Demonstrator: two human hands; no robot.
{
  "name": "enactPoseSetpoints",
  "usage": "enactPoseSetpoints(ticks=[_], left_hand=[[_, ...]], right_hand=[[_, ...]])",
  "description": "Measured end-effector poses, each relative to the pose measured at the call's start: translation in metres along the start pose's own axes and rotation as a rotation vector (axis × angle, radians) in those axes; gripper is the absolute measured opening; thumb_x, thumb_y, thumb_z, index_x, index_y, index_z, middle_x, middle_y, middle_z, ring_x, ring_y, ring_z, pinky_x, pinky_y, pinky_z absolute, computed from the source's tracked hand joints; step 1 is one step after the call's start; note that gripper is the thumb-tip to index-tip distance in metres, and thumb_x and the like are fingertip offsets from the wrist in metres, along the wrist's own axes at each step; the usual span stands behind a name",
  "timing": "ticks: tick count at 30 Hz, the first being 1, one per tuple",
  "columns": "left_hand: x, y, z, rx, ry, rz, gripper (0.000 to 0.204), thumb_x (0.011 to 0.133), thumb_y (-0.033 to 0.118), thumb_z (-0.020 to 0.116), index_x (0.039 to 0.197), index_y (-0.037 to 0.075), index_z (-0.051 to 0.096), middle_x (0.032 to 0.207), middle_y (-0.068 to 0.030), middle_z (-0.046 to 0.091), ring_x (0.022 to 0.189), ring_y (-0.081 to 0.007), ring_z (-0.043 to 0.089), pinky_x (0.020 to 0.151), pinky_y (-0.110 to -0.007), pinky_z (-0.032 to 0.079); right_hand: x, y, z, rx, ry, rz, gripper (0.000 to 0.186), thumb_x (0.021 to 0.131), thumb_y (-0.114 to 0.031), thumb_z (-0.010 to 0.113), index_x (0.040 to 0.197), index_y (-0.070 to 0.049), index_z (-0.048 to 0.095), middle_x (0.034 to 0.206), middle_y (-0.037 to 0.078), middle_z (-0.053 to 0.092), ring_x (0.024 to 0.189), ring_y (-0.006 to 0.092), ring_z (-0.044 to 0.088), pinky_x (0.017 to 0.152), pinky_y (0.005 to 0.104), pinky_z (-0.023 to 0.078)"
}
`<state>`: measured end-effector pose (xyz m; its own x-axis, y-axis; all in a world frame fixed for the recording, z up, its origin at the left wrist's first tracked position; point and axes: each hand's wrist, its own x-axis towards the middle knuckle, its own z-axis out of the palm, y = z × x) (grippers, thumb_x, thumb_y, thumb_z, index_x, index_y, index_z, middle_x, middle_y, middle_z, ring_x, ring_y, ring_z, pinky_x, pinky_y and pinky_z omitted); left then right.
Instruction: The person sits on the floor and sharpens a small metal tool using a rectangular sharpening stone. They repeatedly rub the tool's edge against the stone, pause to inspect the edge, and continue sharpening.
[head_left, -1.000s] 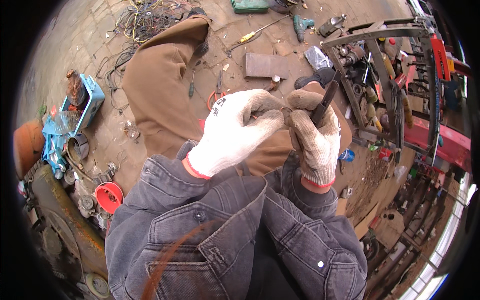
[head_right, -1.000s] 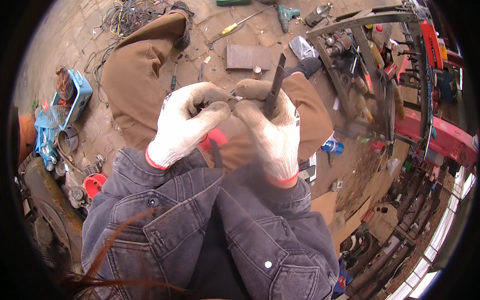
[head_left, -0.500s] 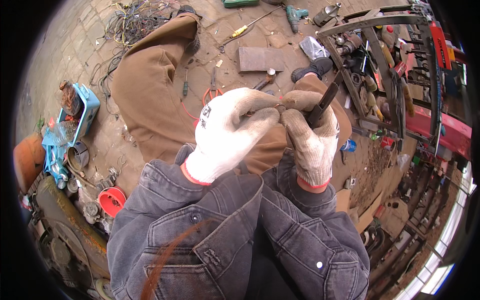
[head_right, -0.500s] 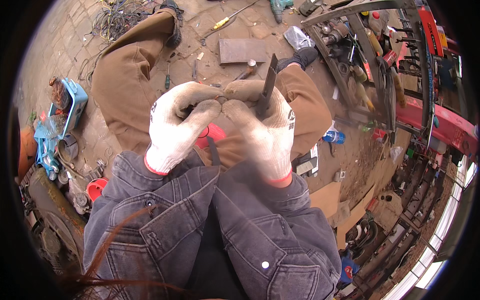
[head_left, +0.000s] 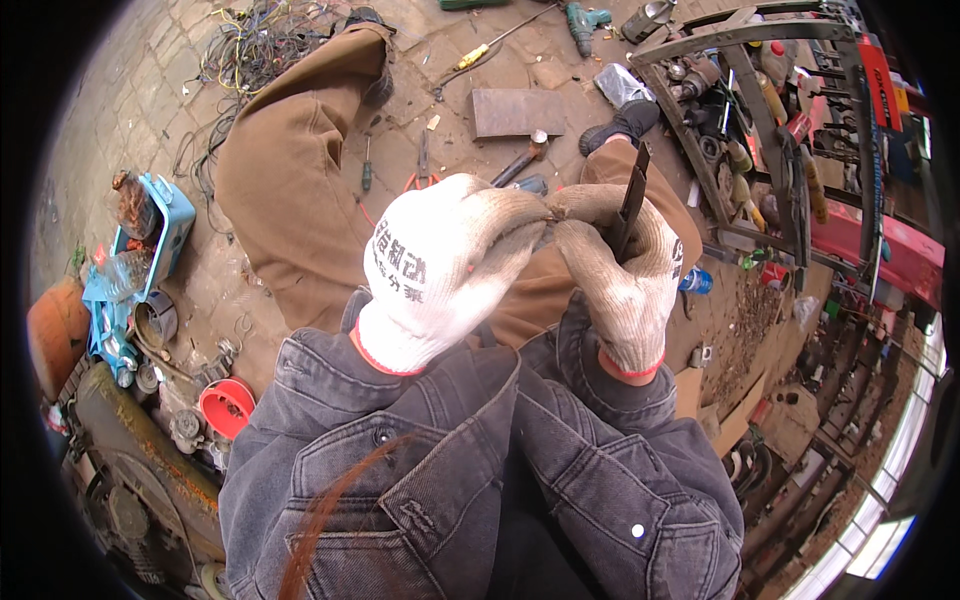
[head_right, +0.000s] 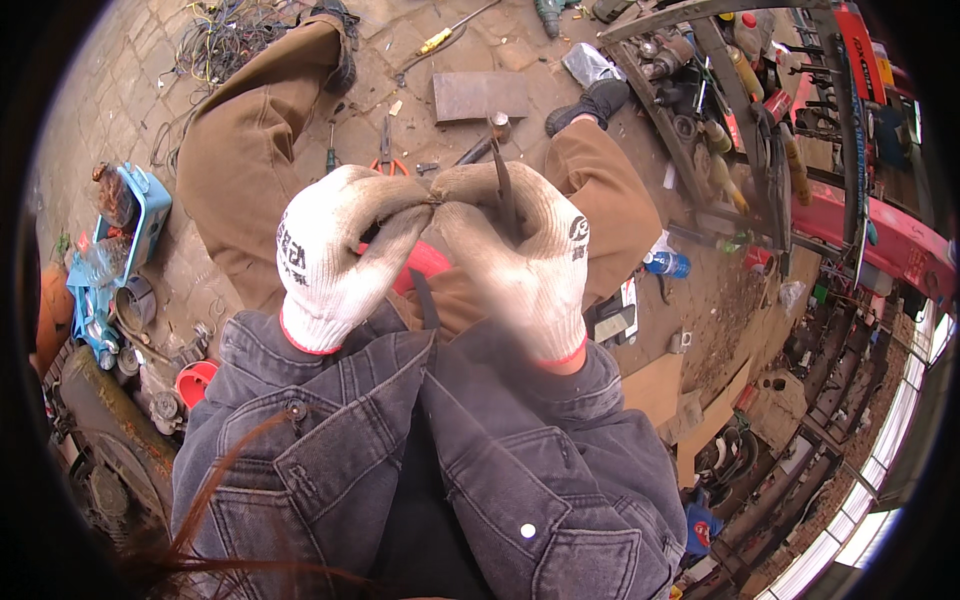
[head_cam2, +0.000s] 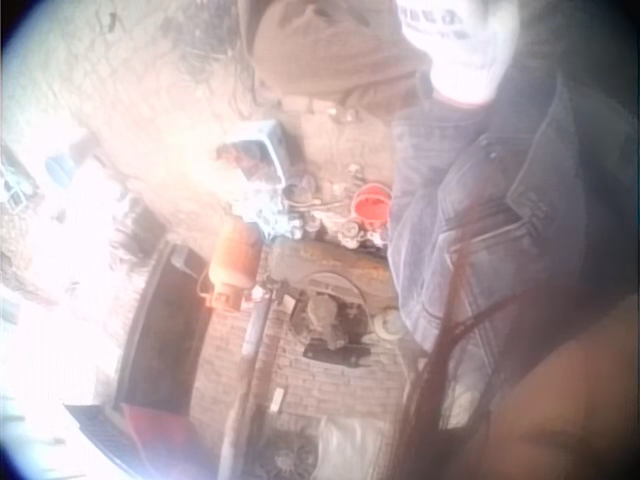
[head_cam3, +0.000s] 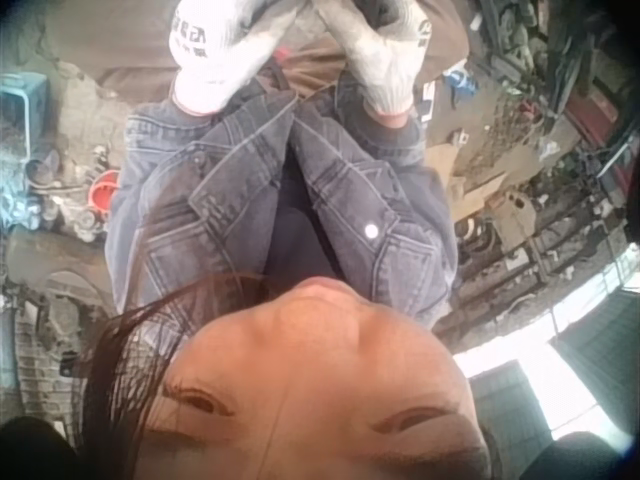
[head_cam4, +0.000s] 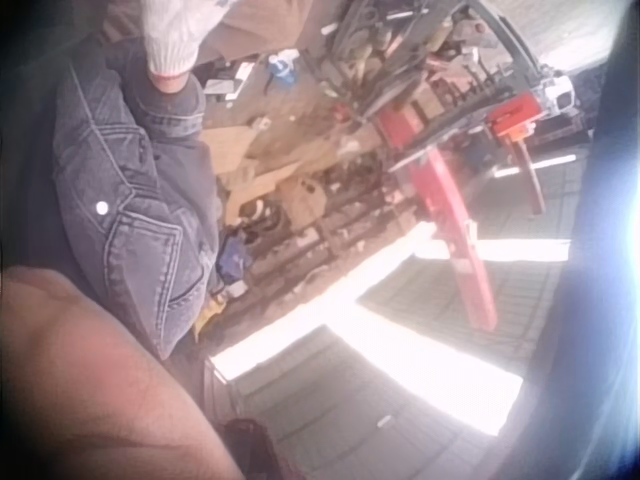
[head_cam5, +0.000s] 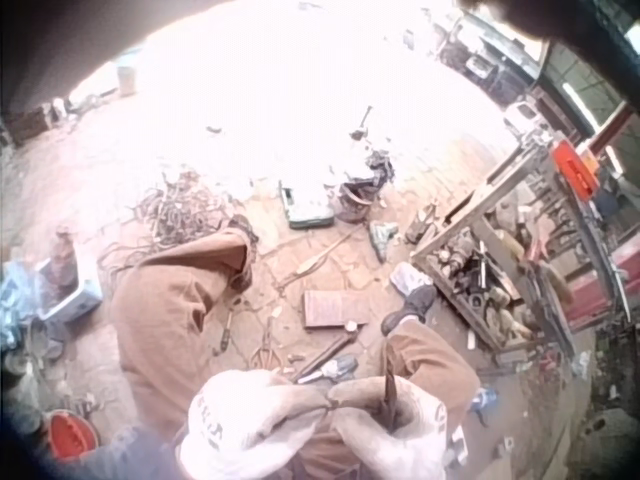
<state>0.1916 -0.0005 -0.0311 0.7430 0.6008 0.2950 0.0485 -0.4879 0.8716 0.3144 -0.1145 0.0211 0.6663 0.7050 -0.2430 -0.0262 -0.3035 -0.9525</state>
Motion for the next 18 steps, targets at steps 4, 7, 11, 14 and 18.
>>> enactPoseSetpoints(ticks=[4, 7, 11, 14, 18], left_hand=[[0.002, -0.005, -0.001, 0.043, 0.067, 0.117, 0.021, 0.08, 0.01, 0.078, 0.1, 0.01, 0.071, 0.086, -0.0098, 0.069, 0.073, -0.0295, 0.068, 0.064, -0.037, 0.053], [0.002, -0.004, -0.004, 0.072, 0.085, 0.114, 0.021, 0.079, 0.01, 0.078, 0.099, 0.009, 0.071, 0.086, -0.0099, 0.069, 0.073, -0.0294, 0.068, 0.064, -0.037, 0.053], [-0.002, 0.003, -0.008, -0.034, 0.042, 0.008, 0.022, 0.075, 0.004, 0.078, 0.097, 0.006, 0.074, 0.088, -0.011, 0.071, 0.076, -0.0287, 0.068, 0.069, -0.036, 0.054], [-0.003, 0.005, -0.005, -0.145, 0.002, -0.019, 0.021, 0.075, 0.0, 0.077, 0.096, 0.004, 0.074, 0.089, -0.0111, 0.071, 0.078, -0.0262, 0.068, 0.07, -0.035, 0.053], [-0.007, 0.006, -0.002, -0.391, -0.029, -0.134, 0.016, 0.08, -0.003, 0.075, 0.095, 0.0, 0.072, 0.093, -0.0101, 0.071, 0.08, -0.0189, 0.067, 0.071, -0.031, 0.052]], right_hand=[[-0.001, 0.0, -0.001, -0.038, 0.012, 0.027, 0.018, 0.084, 0.0, 0.068, 0.102, 0.003, 0.071, 0.091, 0.006, 0.073, 0.085, 0.011, 0.066, 0.08, 0.0271, 0.053], [-0.003, -0.001, 0.001, -0.04, 0.016, 0.038, 0.022, 0.081, -0.001, 0.071, 0.103, 0.002, 0.071, 0.093, 0.006, 0.073, 0.082, 0.0116, 0.065, 0.077, 0.0266, 0.051], [-0.003, 0.002, 0.001, -0.123, 0.022, 0.002, 0.019, 0.081, 0.001, 0.07, 0.1, 0.002, 0.07, 0.087, 0.004, 0.071, 0.077, 0.01, 0.064, 0.071, 0.0259, 0.051], [-0.003, 0.012, 0.002, -0.326, 0.097, -0.131, 0.019, 0.077, 0.003, 0.07, 0.095, 0.001, 0.067, 0.079, 0.007, 0.069, 0.073, 0.0128, 0.065, 0.067, 0.0299, 0.053], [-0.002, 0.031, 0.011, -0.37, 0.197, -0.463, 0.021, 0.074, 0.004, 0.07, 0.095, 0.0, 0.066, 0.077, 0.01, 0.067, 0.068, 0.0175, 0.065, 0.064, 0.0304, 0.053]])
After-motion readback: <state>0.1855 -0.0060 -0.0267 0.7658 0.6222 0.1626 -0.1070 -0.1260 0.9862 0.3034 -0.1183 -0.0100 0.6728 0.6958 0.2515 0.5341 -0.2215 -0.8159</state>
